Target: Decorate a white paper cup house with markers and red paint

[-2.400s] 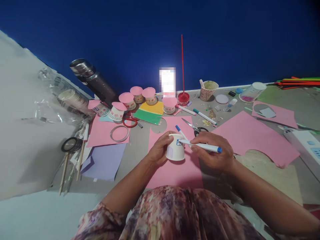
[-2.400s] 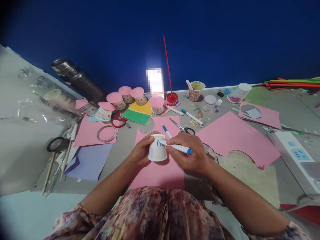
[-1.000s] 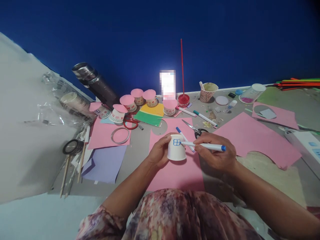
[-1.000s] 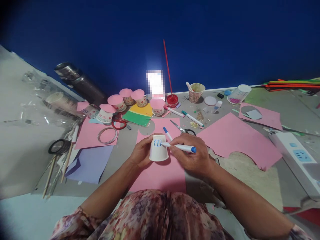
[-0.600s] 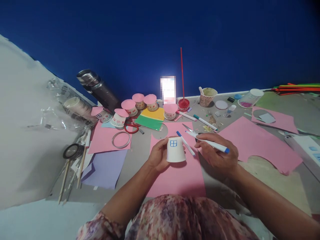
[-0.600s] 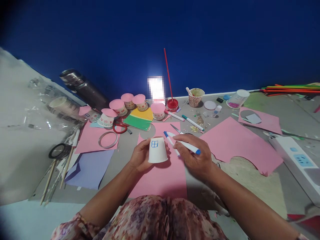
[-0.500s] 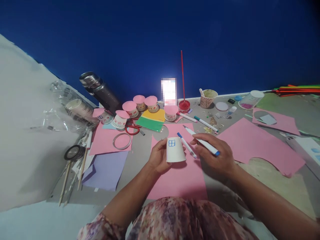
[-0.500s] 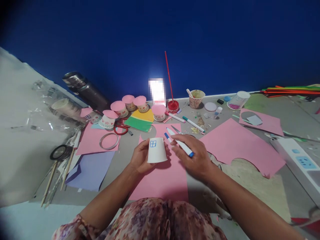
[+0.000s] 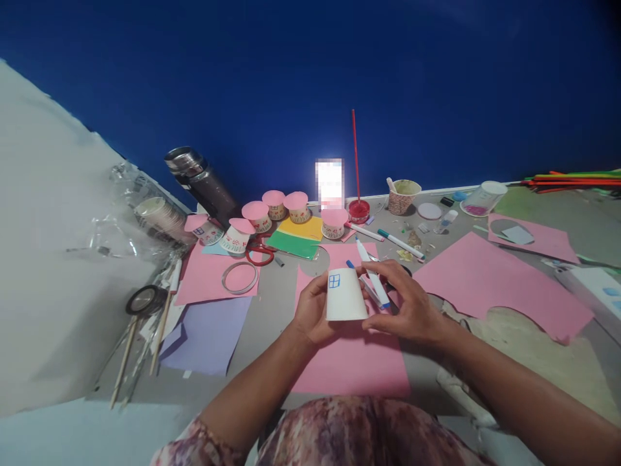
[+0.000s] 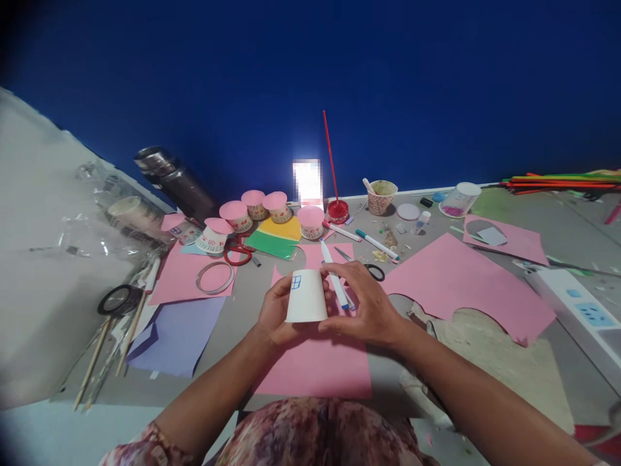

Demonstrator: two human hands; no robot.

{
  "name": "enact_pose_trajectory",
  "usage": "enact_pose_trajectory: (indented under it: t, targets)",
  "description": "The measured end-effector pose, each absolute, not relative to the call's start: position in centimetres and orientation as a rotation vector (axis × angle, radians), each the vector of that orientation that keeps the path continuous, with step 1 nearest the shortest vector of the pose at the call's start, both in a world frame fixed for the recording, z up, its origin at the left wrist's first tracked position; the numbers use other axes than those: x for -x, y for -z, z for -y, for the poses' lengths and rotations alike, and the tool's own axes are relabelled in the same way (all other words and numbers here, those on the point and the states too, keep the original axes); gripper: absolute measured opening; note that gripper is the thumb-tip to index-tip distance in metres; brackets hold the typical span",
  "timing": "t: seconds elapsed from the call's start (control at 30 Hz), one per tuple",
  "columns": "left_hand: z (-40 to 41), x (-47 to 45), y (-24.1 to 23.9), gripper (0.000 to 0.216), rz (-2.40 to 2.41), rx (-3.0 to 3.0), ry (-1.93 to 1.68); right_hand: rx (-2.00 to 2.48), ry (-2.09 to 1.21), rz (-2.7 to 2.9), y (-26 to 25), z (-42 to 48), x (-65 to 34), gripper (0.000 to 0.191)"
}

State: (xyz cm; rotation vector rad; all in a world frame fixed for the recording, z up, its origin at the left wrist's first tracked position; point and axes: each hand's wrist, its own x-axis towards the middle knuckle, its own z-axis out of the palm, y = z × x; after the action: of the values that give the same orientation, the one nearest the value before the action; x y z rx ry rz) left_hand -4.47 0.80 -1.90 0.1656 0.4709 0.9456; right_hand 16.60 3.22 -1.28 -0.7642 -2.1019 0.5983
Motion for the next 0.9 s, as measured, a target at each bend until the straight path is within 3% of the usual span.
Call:
enact_pose_trajectory:
  t: [0.17,0.47,0.63,0.9]
  targets:
    - [-0.7,4.4,1.7,0.043,-0.549,-0.197,-0.972,0.737,-0.554,2.127,1.4,-3.4,-16.8,0.094]
    - [-0.3,3.8,2.1,0.031,-0.754,-0.262,-1.160,0.638,-0.453,2.191,1.5,-3.9,-16.9,0.097]
    - [-0.1,3.6,2.7,0.028,-0.765,-0.343,-1.201,0.566,-0.484,2.225,1.2,-3.8,-16.9,0.086]
    - [-0.1,4.4,0.9,0.049,-0.713,-0.453,-1.075,0.728,-1.015,2.149,0.7,-3.9,-18.3,0.092]
